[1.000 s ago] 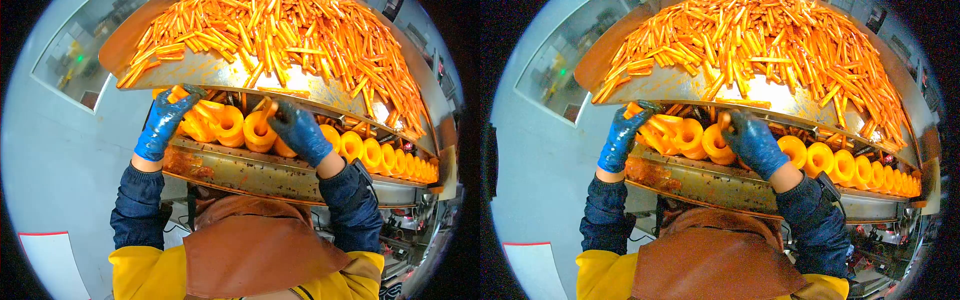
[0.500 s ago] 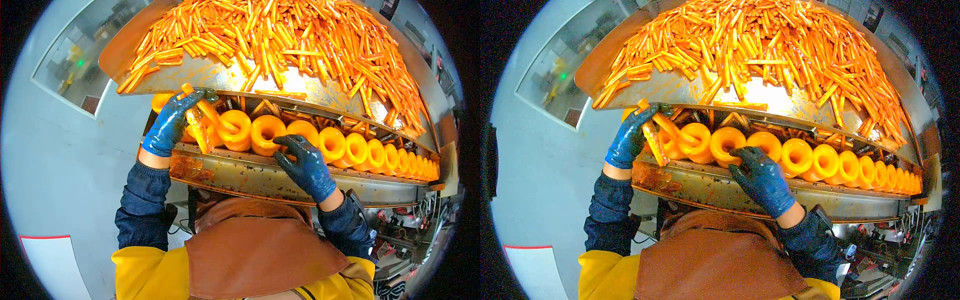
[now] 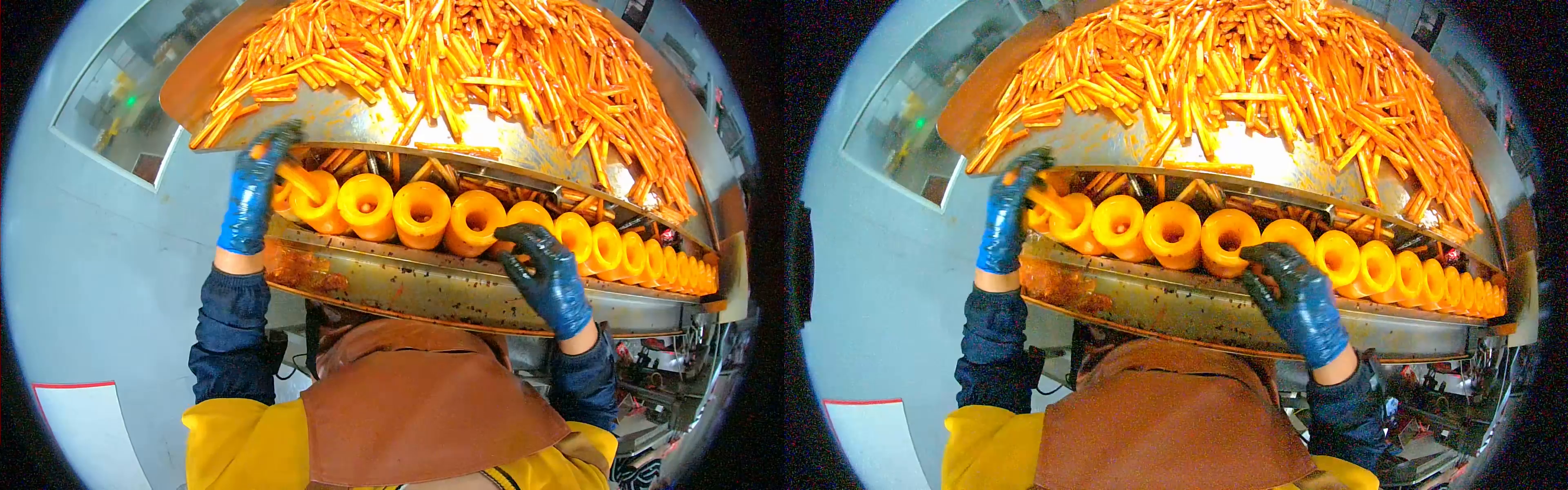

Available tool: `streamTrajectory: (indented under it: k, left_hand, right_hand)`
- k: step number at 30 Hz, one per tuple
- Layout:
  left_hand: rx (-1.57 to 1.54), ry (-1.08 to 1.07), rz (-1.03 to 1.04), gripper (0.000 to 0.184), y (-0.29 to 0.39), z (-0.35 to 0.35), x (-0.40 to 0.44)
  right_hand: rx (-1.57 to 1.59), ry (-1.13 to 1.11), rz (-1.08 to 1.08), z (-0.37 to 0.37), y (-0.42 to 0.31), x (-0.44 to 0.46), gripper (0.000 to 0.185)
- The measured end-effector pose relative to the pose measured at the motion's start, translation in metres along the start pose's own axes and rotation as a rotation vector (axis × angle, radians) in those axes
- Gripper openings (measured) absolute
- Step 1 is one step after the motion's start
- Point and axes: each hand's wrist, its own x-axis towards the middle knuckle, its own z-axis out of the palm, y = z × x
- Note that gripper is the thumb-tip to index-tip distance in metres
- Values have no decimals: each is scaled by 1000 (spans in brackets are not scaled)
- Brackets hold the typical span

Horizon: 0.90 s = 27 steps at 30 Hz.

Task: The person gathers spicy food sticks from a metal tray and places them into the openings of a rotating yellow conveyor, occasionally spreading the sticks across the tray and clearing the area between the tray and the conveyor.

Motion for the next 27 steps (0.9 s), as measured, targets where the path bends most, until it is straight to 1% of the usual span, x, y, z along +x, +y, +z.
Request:
streamTrajectory:
  k: [2,3,5,6,7,8,9,10,12,14,16,17,19,20,22,23,24,25,26,27]
  left_hand:
    - [52,51,24,30,-9,-18,4]
    - [53,52,24,30,-15,-20,1]
    - [244,-225,-320,30,-17,-15,-7]
    - [243,-232,-315,30,-21,-10,-5]
    - [371,-199,-96,31,-25,-4,-2]
    - [492,-163,125,32,-25,4,0]
    - [625,-129,275,34,-21,12,10]
    - [618,-134,278,34,-15,28,18]
    - [536,-407,437,30,-3,71,31]
    - [677,-586,595,32,9,123,44]
    - [762,-684,611,37,5,165,55]
    - [758,-684,613,37,10,179,64]
    - [1028,-961,402,40,21,195,78]
    - [1026,-963,399,40,24,193,81]
    - [901,-999,470,31,29,175,87]
    - [693,-937,577,26,28,158,91]
    - [647,-868,437,23,29,141,95]
    - [402,-831,306,23,45,117,87]
    - [304,-641,226,22,53,93,71]
    - [333,-561,124,20,62,70,59]
  right_hand:
    - [-69,97,-81,-9,10,1,22]
    - [-90,56,-7,-15,13,3,21]
    - [-82,78,16,-25,18,9,21]
    - [-77,101,42,-31,23,12,21]
    - [-192,172,-114,-36,41,17,21]
    - [-151,199,-38,-43,41,24,21]
    - [-163,192,20,-52,46,33,20]
    - [-176,184,75,-60,54,44,19]
    - [-199,212,82,-64,81,66,20]
    - [-276,186,131,-60,106,89,26]
    - [-316,202,84,-52,121,104,26]
    - [-320,203,84,-48,122,107,26]
    - [-334,229,62,-38,121,110,27]
    - [-333,225,64,-37,121,109,27]
    - [-358,182,67,-35,122,109,29]
    - [-362,207,41,-33,124,109,29]
    - [-354,207,38,-33,126,108,29]
    - [-381,212,43,-33,127,108,29]
    - [-405,217,49,-32,127,108,29]
    - [-432,234,31,-31,125,108,28]
